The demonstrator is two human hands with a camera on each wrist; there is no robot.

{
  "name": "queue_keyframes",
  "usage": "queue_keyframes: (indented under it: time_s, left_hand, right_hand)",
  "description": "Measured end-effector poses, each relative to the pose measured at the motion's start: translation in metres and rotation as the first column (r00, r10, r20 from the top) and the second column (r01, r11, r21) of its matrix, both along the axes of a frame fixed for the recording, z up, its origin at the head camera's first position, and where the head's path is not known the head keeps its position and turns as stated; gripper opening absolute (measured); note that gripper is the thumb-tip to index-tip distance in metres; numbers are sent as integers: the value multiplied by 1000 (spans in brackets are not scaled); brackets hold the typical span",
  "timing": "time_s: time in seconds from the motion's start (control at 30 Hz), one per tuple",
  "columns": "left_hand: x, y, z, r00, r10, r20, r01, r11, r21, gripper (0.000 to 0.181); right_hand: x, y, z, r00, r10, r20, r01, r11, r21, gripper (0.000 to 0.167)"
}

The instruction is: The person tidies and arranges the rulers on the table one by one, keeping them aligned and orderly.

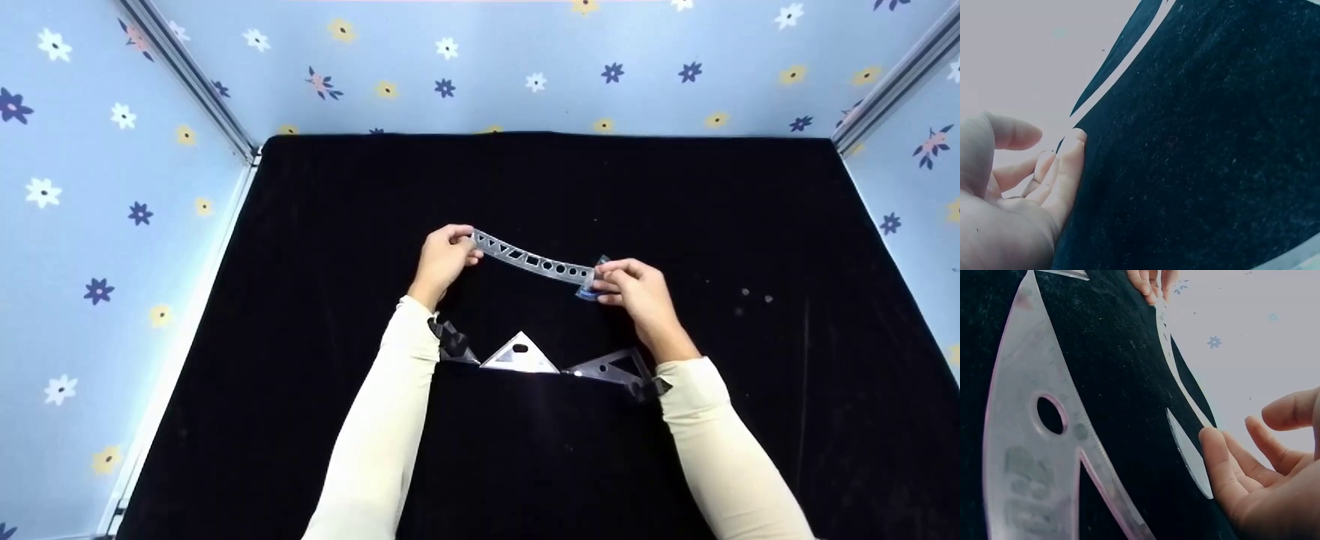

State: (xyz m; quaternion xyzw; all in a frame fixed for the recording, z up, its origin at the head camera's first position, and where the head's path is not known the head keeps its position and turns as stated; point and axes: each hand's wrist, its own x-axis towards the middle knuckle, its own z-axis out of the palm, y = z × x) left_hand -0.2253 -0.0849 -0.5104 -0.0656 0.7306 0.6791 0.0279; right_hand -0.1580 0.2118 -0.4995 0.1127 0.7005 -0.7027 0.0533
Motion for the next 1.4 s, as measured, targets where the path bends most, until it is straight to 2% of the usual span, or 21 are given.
queue_keyframes:
  time_s: [0.13, 0.4, 0.7, 1.13, 1.4]
  left_hand:
    - [3, 6, 2, 1000, -22, -8, 22, 1000, 3, 33]
    - [8, 23, 6, 998, -43, -43, 39, 996, -79, 30]
    - [13, 43, 11, 989, -139, -41, 138, 990, -14, 34]
    - [25, 63, 11, 970, -226, -90, 222, 974, -49, 28]
    - [35, 76, 8, 962, -262, -80, 259, 965, -42, 29]
  right_hand:
    - [5, 7, 2, 1000, -13, -6, 13, 1000, -29, 22]
    - [22, 22, 7, 1000, -26, -16, 25, 998, -59, 24]
    - [43, 42, 11, 997, -55, -60, 51, 996, -75, 21]
    - [69, 71, 14, 995, -49, -92, 43, 997, -66, 23]
    - [88, 85, 14, 996, -55, -71, 46, 991, -126, 23]
